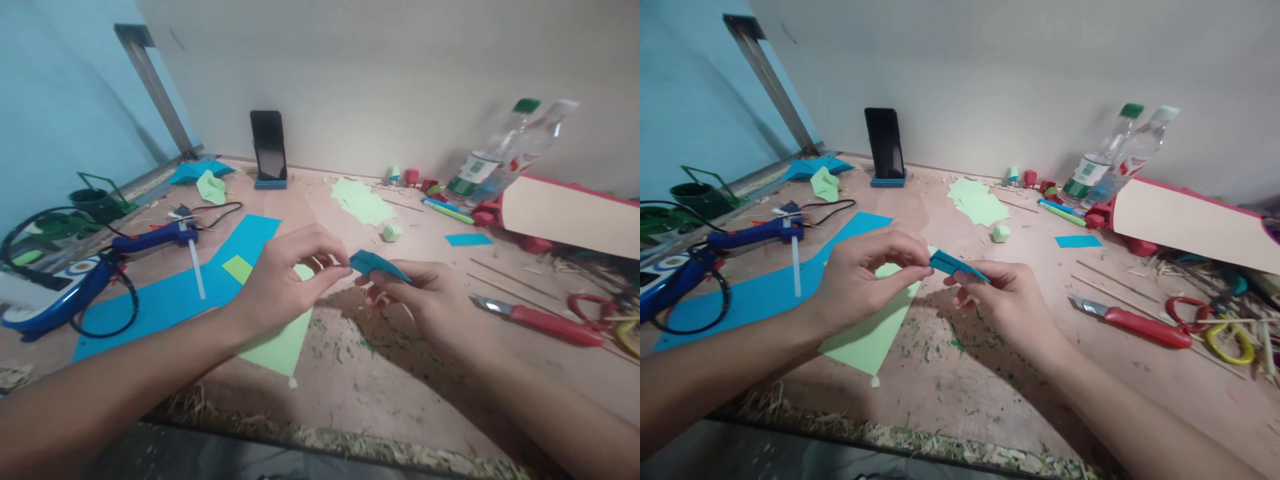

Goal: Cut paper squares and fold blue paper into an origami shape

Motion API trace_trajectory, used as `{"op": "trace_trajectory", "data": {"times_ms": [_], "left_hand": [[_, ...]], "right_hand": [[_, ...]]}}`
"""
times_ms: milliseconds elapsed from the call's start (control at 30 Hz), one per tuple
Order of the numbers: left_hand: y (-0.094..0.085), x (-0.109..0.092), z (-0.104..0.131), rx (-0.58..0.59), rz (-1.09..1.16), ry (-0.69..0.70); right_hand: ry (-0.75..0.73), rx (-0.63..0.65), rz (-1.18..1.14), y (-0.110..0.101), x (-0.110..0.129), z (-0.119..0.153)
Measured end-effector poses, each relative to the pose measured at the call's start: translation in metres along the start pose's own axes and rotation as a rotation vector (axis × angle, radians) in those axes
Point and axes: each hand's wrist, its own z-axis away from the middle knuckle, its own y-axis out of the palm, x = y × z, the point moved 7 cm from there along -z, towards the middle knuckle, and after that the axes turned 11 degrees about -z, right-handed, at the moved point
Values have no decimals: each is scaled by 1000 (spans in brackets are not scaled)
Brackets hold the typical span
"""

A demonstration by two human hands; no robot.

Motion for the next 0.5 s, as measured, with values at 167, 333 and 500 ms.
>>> {"op": "trace_trajectory", "data": {"times_ms": [167, 333, 500], "left_hand": [[6, 14, -3, 80, 16, -158], [8, 27, -3, 95, 1, -266], [1, 37, -4, 52, 61, -359]], "right_hand": [[-53, -35, 90, -4, 1, 2], [-76, -75, 155, -9, -1, 2], [-104, -160, 172, -16, 3, 1]]}}
